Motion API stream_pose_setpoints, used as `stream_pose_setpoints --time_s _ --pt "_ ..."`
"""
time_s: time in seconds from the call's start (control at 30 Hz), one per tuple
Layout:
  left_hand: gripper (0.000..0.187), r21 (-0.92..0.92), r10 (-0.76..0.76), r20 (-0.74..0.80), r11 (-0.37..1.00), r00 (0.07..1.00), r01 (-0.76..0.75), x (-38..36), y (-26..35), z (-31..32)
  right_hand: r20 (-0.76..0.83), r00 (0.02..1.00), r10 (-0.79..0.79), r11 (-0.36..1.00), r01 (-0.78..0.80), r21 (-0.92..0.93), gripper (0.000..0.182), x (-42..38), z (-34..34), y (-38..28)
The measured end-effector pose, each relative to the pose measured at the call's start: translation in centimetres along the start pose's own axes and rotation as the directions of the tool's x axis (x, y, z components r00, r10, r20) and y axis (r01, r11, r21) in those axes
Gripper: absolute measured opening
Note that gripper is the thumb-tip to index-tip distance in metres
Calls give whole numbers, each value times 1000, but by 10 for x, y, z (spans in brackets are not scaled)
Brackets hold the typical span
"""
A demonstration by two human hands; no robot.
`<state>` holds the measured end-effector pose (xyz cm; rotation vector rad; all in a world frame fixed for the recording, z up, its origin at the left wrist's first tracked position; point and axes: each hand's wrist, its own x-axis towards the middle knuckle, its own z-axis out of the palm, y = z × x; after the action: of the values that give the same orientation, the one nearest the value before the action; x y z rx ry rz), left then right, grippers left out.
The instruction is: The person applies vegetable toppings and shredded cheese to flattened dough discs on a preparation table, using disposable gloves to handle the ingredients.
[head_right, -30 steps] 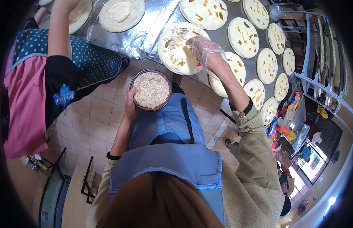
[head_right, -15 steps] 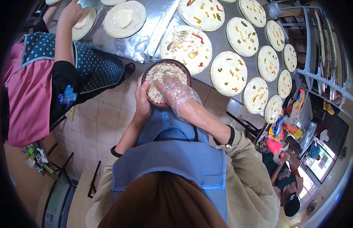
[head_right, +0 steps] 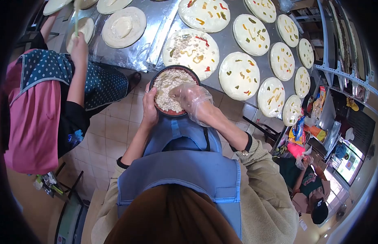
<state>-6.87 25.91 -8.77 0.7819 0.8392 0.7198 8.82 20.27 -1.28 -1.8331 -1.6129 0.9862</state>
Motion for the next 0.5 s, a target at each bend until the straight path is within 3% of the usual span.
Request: stream_pose_setpoints --time_s 0.07,0.1,0.17,0.33,0.37,0.5 --pt "43 -7 -17 3 1000 1000 17 0 -3 -1 9 990 137 974 -137 179 20 7 -3 -4" --pt "44 -13 -31 7 999 999 31 0 -4 -3 97 968 232 909 -251 334 21 10 -8 -4" --pt "45 -21 -47 8 999 999 47 1 -8 -5 309 882 356 671 -471 572 24 18 -23 2" --pt "46 12 -56 -1 998 998 56 -2 -7 -8 85 950 301 819 -304 486 24 38 -74 28" --pt "47 20 -65 -18 998 998 66 -3 -8 -10 15 973 230 896 -218 387 25 46 -77 48" --pt "47 6 -142 -84 990 986 143 -11 -13 -23 -116 972 203 977 -194 86 23 67 -82 112"
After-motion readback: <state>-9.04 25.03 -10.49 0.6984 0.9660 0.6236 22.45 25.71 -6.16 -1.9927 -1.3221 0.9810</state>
